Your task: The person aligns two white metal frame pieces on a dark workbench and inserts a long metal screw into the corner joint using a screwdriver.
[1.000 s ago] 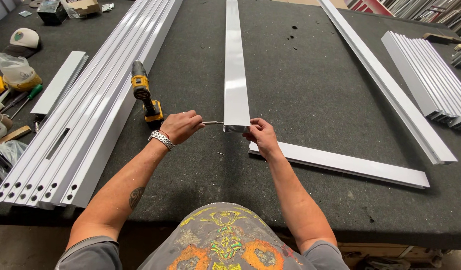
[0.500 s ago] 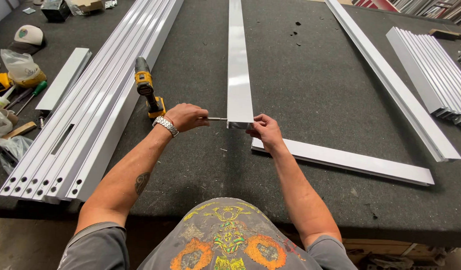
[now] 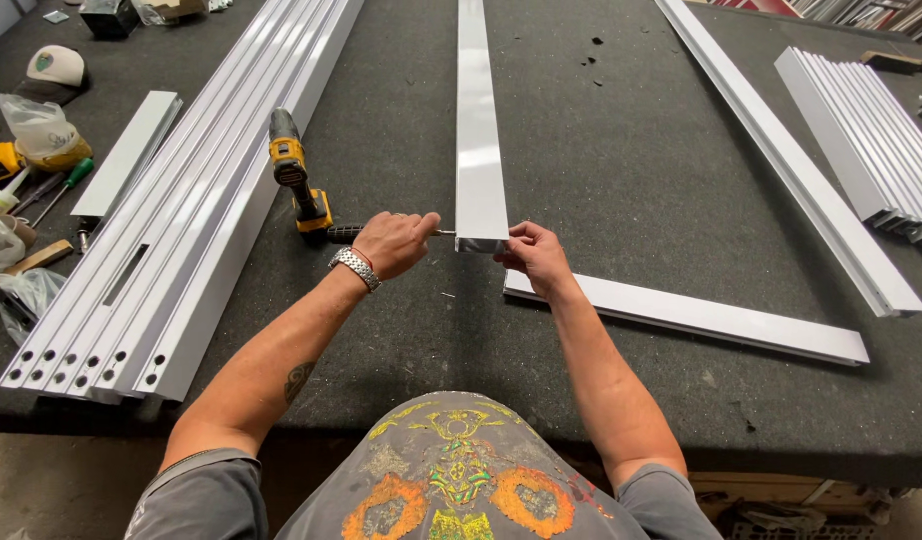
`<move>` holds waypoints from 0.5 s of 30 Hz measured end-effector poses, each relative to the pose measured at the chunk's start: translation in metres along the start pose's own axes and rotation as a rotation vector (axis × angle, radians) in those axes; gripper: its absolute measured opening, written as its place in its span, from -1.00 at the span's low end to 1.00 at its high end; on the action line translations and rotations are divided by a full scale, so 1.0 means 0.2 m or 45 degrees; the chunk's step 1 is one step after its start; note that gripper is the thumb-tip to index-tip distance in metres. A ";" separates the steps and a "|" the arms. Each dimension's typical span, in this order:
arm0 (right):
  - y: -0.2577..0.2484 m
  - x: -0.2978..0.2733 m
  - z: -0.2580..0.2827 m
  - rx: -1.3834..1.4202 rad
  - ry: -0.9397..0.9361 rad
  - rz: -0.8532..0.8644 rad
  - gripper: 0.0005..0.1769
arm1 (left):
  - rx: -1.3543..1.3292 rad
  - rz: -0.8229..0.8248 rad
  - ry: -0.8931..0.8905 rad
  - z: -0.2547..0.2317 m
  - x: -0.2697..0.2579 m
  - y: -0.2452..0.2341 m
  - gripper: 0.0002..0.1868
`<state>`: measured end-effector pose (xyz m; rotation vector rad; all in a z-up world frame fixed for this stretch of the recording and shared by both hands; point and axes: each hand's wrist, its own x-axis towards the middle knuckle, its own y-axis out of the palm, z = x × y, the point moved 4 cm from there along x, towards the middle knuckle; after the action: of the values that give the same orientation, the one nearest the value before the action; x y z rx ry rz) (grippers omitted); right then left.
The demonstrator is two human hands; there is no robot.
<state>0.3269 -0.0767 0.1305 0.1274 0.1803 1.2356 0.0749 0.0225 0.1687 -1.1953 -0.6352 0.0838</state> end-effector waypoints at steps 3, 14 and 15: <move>0.00 0.00 -0.02 0.011 0.020 0.019 -0.79 | -0.162 0.115 -0.076 -0.06 0.01 -0.18 -0.50; 0.00 0.02 0.02 0.021 -0.011 0.024 -0.80 | -0.129 -0.090 -0.098 -0.17 0.12 -0.09 -0.21; 0.00 0.01 0.04 0.023 -0.010 0.018 -0.80 | -0.131 -0.088 -0.092 -0.16 0.13 -0.10 -0.21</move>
<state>0.3288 -0.0739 0.1373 0.1495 0.1839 1.2476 0.1069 -0.0016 0.1906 -1.2728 -0.7514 0.0365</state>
